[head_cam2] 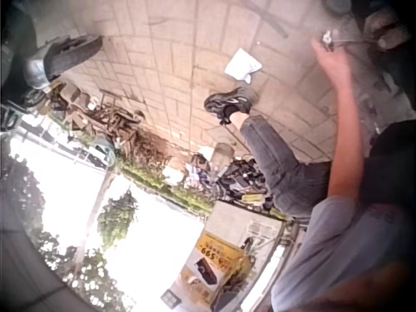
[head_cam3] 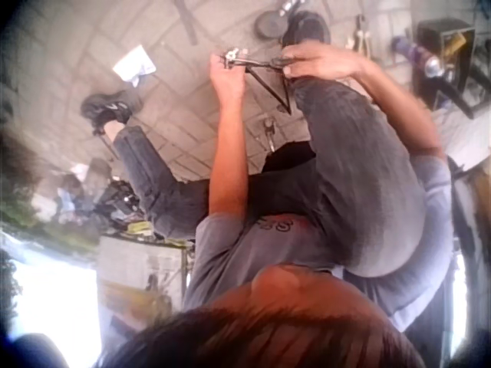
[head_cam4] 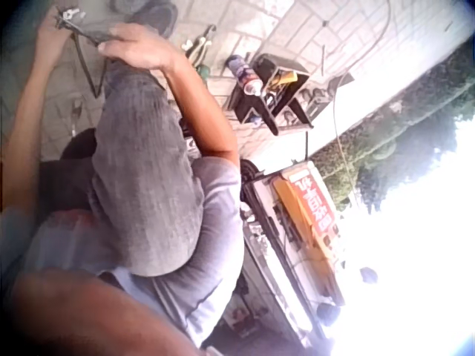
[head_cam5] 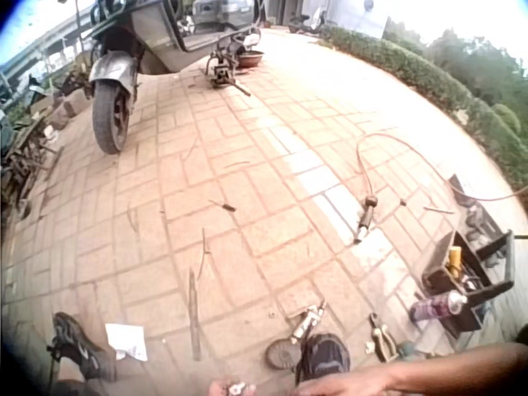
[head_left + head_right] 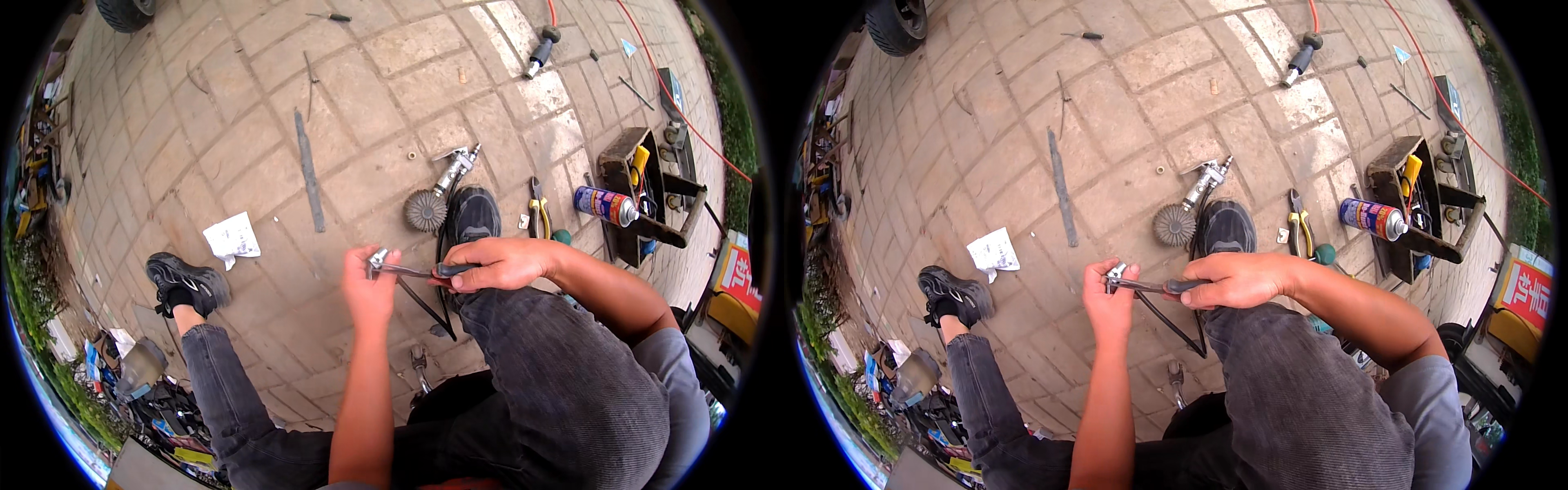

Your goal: The person sits on the ground and assembles a small mechanical component, likely a brake caliper, using a screwdriver and pliers. They insert a small metal piece into the housing, tighten a screw, and manipulate a cable attached to the assembly.

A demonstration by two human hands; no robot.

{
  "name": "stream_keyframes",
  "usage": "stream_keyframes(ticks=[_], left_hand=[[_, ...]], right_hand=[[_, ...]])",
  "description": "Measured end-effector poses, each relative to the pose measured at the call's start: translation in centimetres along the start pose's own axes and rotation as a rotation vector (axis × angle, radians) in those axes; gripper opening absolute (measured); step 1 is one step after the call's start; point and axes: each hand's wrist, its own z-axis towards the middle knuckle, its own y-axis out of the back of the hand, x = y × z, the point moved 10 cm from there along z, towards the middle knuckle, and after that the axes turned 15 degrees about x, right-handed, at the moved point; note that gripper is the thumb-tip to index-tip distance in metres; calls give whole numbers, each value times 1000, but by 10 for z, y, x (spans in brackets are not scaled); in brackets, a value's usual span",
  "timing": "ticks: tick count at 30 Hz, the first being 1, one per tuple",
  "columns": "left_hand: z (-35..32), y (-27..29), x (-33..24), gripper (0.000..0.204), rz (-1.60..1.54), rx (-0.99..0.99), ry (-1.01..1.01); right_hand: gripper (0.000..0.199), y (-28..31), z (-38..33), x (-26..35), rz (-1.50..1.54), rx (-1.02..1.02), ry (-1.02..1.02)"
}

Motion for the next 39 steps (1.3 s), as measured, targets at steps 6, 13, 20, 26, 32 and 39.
stream_keyframes(ticks=[6, 13, 20, 26, 32, 39], left_hand=[[-2, 6, -10, 29, 313, -60, 2], [-2, 10, -18, 29, 387, -96, 38], [-4, 13, -25, 33, 502, -144, -23], [-4, 12, -21, 33, 477, -145, -8], [-4, 8, -28, 33, 546, -151, -67], [1, -2, 4, 32, 529, -44, 71]], right_hand=[[35, 16, -9, 3, -291, -193, -91], [25, 10, -13, 45, -818, -419, 44], [26, 5, -10, 49, -865, -424, 35], [26, 4, -7, 48, -877, -432, -10], [23, 3, -7, 43, -875, -434, -98], [28, 5, -3, 32, -865, -443, -194]])
